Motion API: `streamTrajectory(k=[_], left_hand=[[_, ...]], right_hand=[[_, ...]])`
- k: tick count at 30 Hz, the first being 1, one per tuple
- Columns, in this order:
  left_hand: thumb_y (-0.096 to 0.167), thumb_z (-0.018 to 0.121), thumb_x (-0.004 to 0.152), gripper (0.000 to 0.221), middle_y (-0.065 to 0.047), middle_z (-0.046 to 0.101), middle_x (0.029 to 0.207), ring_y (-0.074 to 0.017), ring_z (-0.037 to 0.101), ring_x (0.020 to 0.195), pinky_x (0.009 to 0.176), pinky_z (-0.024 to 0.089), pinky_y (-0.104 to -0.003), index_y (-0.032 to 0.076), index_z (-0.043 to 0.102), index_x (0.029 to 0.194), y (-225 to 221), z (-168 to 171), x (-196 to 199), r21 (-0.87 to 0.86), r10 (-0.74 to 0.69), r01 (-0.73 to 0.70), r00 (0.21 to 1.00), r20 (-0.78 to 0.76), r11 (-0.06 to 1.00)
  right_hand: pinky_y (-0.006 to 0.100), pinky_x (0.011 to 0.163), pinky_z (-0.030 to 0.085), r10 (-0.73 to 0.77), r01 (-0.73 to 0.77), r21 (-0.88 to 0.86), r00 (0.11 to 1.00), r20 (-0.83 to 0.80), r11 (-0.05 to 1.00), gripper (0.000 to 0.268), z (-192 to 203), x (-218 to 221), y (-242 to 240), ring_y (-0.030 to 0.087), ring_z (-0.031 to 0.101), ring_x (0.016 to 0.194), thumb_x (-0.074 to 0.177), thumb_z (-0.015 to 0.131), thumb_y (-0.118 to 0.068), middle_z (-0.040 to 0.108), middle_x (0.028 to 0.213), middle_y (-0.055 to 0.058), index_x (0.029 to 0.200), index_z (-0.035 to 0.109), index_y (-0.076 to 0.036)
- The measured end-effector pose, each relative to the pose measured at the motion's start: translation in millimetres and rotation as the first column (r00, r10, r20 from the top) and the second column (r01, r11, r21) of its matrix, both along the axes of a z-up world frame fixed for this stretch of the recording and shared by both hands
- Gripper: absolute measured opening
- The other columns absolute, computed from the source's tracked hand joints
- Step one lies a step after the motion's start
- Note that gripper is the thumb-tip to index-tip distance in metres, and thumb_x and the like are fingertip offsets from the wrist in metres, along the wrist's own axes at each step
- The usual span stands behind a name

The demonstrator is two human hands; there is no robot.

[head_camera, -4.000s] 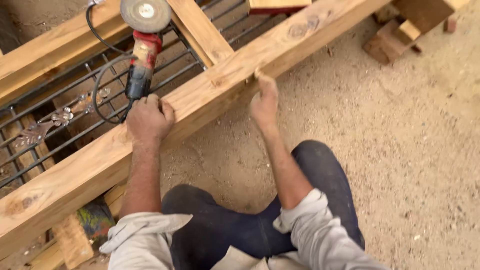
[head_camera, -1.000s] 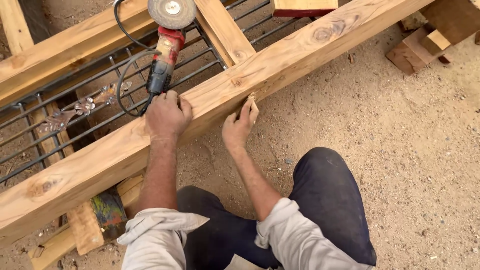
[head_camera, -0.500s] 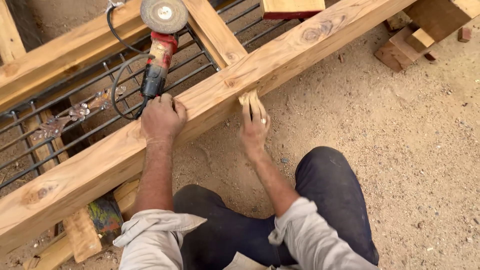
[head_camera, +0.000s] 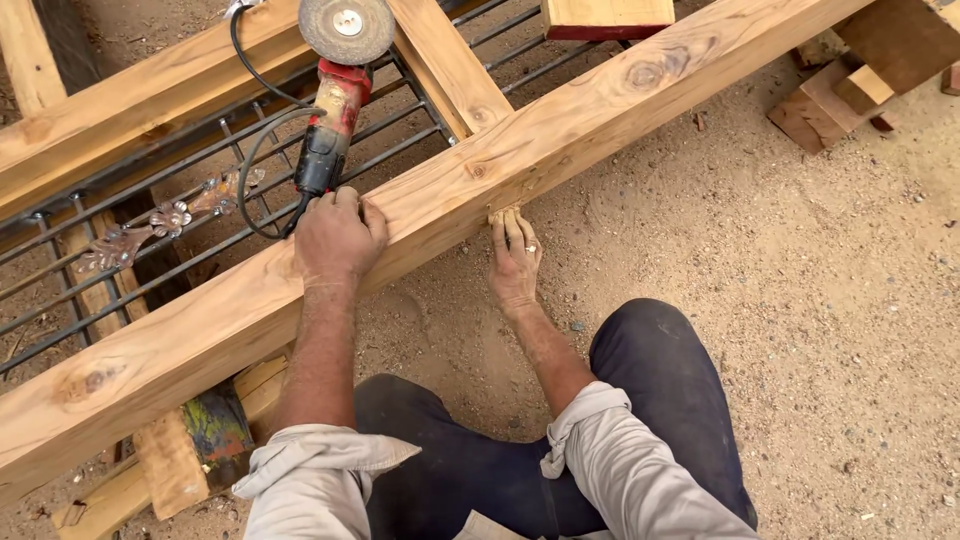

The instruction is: The person uses an angle grinder to sand the wooden bars of a window frame with a built-in metal grill, then applies wood filler from a container onto a gap in the frame and rubs the filled spots with a small sanding block, working around the frame while seated on the ground.

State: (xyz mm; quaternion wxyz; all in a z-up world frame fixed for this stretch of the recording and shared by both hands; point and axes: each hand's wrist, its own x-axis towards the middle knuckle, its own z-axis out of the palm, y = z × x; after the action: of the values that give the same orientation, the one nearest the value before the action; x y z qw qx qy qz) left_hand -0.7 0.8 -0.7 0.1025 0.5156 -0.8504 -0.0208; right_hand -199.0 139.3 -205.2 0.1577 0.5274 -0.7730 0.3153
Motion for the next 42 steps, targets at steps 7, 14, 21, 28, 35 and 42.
streamTrajectory(k=[7,14,21,28,35,42], left_hand=[[0.030,0.051,0.099,0.027,-0.013,0.067,0.087,-0.0286,0.065,0.084,0.077,0.055,-0.048,0.007,0.064,0.096,0,6,0,0.034,0.020,-0.018,0.999,-0.030,0.999],[0.029,0.052,0.097,0.026,-0.013,0.067,0.084,-0.0287,0.065,0.082,0.076,0.055,-0.049,0.006,0.063,0.093,-2,-3,2,0.001,0.005,-0.005,0.999,-0.045,1.000],[0.029,0.053,0.099,0.026,-0.012,0.066,0.084,-0.0285,0.065,0.082,0.075,0.056,-0.048,0.006,0.063,0.094,0,-6,4,-0.014,-0.021,0.020,0.998,-0.055,1.000],[0.028,0.053,0.098,0.025,-0.012,0.066,0.083,-0.0288,0.066,0.080,0.073,0.056,-0.048,0.006,0.065,0.095,-2,-10,4,-0.003,0.001,-0.001,0.998,-0.070,1.000],[0.028,0.053,0.098,0.025,-0.013,0.066,0.082,-0.0293,0.066,0.080,0.073,0.056,-0.048,0.005,0.065,0.096,-3,-4,3,-0.028,-0.011,0.009,0.999,-0.041,1.000],[0.028,0.054,0.097,0.025,-0.012,0.066,0.083,-0.0290,0.065,0.082,0.074,0.056,-0.048,0.007,0.065,0.094,2,-4,0,-0.008,-0.011,0.010,0.999,-0.046,1.000]], right_hand=[[0.025,0.112,0.053,0.090,-0.043,-0.226,0.975,0.202,0.973,0.063,-15,-8,6,0.013,0.054,0.138,0.107,0.053,0.010,0.056,0.151,-0.004,0.161,0.048,-0.022],[0.034,0.115,0.040,-0.037,0.071,-0.004,0.561,0.827,0.997,0.058,115,55,-9,0.023,0.047,0.137,0.091,0.043,0.016,0.050,0.148,0.012,0.144,0.053,-0.006],[0.035,0.125,0.041,0.075,-0.154,0.043,0.682,0.728,0.987,0.056,88,70,14,0.020,0.051,0.143,0.097,0.043,0.012,0.057,0.151,0.006,0.144,0.060,-0.012],[0.041,0.122,0.036,-0.037,0.233,-0.056,0.377,0.925,0.971,0.069,87,19,2,0.027,0.040,0.147,0.094,0.050,0.009,0.037,0.159,0.014,0.159,0.033,-0.009],[0.041,0.119,0.045,-0.048,0.238,-0.171,0.702,0.711,0.956,0.077,11,30,-40,0.032,0.039,0.145,0.093,0.057,0.011,0.029,0.156,0.020,0.161,0.026,-0.005],[0.043,0.118,0.041,-0.065,0.059,0.028,0.892,0.447,0.998,0.081,26,23,5,0.031,0.039,0.141,0.081,0.055,0.018,0.038,0.149,0.016,0.157,0.037,-0.005]])
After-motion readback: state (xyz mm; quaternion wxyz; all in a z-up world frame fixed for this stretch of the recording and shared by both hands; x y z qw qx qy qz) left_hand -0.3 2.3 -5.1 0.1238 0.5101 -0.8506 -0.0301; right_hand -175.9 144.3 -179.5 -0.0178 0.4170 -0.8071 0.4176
